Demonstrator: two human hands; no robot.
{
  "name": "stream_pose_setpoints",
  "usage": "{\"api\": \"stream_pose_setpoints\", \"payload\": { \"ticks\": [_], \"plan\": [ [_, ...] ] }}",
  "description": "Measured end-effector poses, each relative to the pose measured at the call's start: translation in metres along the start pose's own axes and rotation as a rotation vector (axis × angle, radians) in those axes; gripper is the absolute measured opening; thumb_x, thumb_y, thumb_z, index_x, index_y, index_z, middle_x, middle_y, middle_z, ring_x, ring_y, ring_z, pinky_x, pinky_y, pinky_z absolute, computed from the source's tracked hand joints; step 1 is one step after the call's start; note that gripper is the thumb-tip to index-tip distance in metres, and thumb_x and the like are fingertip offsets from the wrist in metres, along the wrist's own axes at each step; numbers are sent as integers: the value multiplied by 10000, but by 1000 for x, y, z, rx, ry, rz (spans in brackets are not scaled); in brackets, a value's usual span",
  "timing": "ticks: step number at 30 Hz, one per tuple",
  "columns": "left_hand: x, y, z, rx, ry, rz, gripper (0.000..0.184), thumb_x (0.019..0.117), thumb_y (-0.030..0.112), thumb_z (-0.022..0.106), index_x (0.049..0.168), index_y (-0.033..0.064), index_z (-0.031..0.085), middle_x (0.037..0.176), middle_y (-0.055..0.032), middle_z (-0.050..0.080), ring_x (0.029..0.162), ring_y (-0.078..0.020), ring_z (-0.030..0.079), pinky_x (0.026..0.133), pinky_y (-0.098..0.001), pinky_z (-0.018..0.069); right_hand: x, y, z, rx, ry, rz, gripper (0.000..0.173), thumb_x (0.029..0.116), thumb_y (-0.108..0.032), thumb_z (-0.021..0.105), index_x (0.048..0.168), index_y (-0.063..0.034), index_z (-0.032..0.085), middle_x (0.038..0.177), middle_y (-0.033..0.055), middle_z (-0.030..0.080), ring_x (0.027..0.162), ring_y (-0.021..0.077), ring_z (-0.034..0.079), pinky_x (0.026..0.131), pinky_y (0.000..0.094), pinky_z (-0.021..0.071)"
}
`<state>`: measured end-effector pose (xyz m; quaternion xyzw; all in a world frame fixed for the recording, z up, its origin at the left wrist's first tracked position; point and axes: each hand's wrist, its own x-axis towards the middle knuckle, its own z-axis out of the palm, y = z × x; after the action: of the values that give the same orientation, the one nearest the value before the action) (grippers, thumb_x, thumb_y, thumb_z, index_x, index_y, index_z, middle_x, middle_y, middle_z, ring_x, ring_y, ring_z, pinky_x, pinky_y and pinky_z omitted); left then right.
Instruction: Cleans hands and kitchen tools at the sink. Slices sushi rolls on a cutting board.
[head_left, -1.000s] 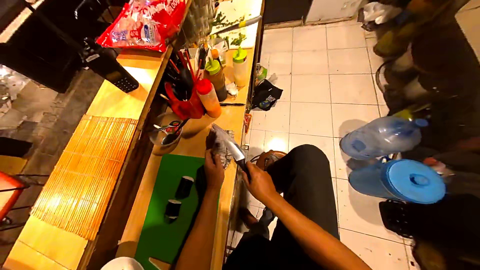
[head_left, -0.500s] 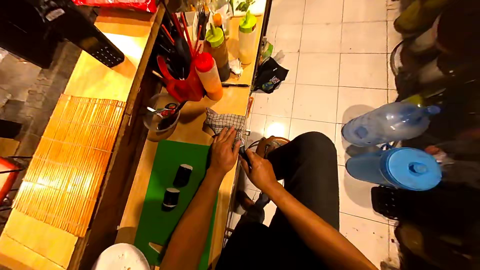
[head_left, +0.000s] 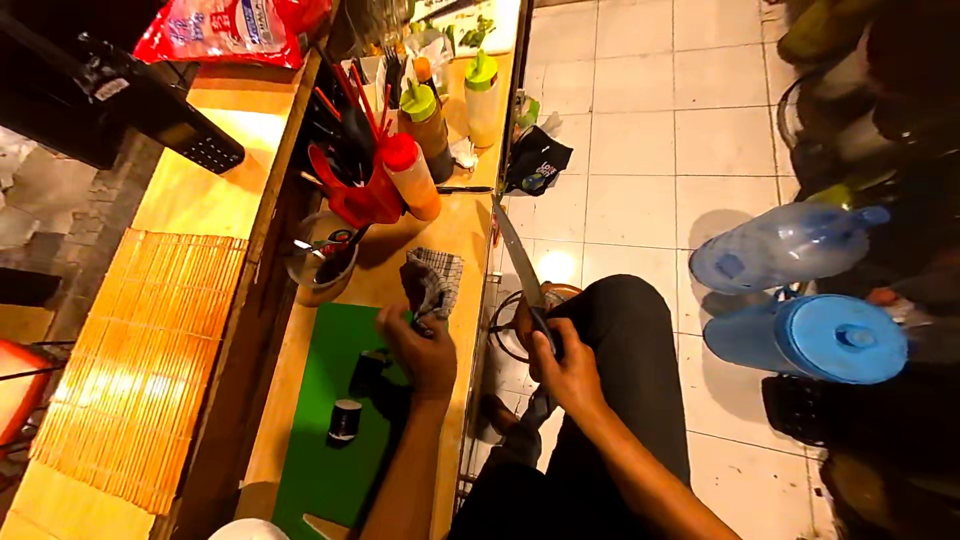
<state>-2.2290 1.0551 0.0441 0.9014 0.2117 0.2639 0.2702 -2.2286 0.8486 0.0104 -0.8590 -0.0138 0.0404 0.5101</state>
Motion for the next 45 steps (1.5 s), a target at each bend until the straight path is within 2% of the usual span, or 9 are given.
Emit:
{"api": "stream_pose_setpoints", "payload": {
  "ticks": [4, 8, 14, 17, 22, 28, 32, 40, 45],
  "plan": [
    [34, 14, 32, 256, -338, 145, 466, 879, 292, 784, 1225, -1, 679, 1305, -246, 590, 1215, -441, 557, 947, -593, 493, -3, 2, 3, -10, -28, 22, 355, 1034, -308, 525, 1185, 0, 616, 776, 82, 662, 648, 175, 657, 610, 372, 570],
    [61, 9, 55, 395, -519, -9, 598, 810, 192, 835, 1322, -15, 605, 1412, -287, 508, 1351, -474, 459, 1025, -593, 485, -7, 8, 1, -7, -70, 43, 342, 1030, -311, 535, 1190, -19, 611, 762, 73, 655, 608, 175, 647, 585, 386, 576],
    [57, -8, 35, -50, -232, -237, 288, 988, 113, 634, 1220, -58, 626, 1156, -242, 672, 1045, -349, 682, 924, -529, 552, -8, 10, 2, -40, -87, 18, 353, 1028, -326, 518, 1174, -21, 621, 754, 71, 646, 622, 186, 637, 591, 386, 556],
    [50, -24, 32, -482, -27, -536, 380, 1065, 205, 541, 1375, -12, 510, 1130, -189, 635, 935, -222, 644, 840, -410, 553, -5, 2, 3, -155, -104, -46, 382, 1029, -331, 515, 1204, -15, 639, 855, 116, 702, 748, 259, 695, 681, 455, 582],
    [45, -27, 25, -729, -13, -698, 328, 1101, 177, 441, 1349, -24, 513, 1122, -171, 644, 977, -190, 660, 867, -382, 568, 9, -22, 19, -316, -284, -91, 397, 1048, -332, 502, 1264, -22, 625, 1010, 168, 718, 876, 342, 722, 772, 521, 586],
    [17, -34, 27, -451, -266, -213, 344, 1035, 115, 564, 1290, -116, 567, 1105, -198, 694, 982, -171, 696, 906, -339, 572, 11, -34, 43, -413, -524, -9, 455, 1075, -319, 462, 1429, -42, 527, 1197, 203, 681, 1008, 376, 708, 884, 532, 565],
    [11, -50, 43, -171, -519, 298, 454, 1053, 251, 503, 1411, -16, 585, 1532, -155, 517, 1489, -296, 400, 1235, -481, 308, 22, -35, 54, -396, -509, -14, 480, 1085, -332, 431, 1466, -50, 512, 1222, 187, 687, 1034, 356, 710, 908, 515, 565],
    [24, -45, 47, 158, -629, 430, 497, 1105, 296, 351, 1521, 57, 483, 1618, -49, 425, 1540, -253, 304, 1250, -562, 194, 24, -22, 60, -461, -353, -132, 353, 1063, -299, 506, 1259, -36, 637, 988, 184, 724, 880, 383, 729, 772, 552, 584],
    [23, -44, 51, 165, -608, 397, 512, 1110, 313, 326, 1552, 83, 442, 1643, -22, 385, 1551, -239, 275, 1241, -582, 180, 5, -14, 35, -522, -316, -144, 329, 1048, -293, 529, 1243, -57, 650, 1068, 174, 718, 854, 360, 732, 719, 531, 592]
  ]
}}
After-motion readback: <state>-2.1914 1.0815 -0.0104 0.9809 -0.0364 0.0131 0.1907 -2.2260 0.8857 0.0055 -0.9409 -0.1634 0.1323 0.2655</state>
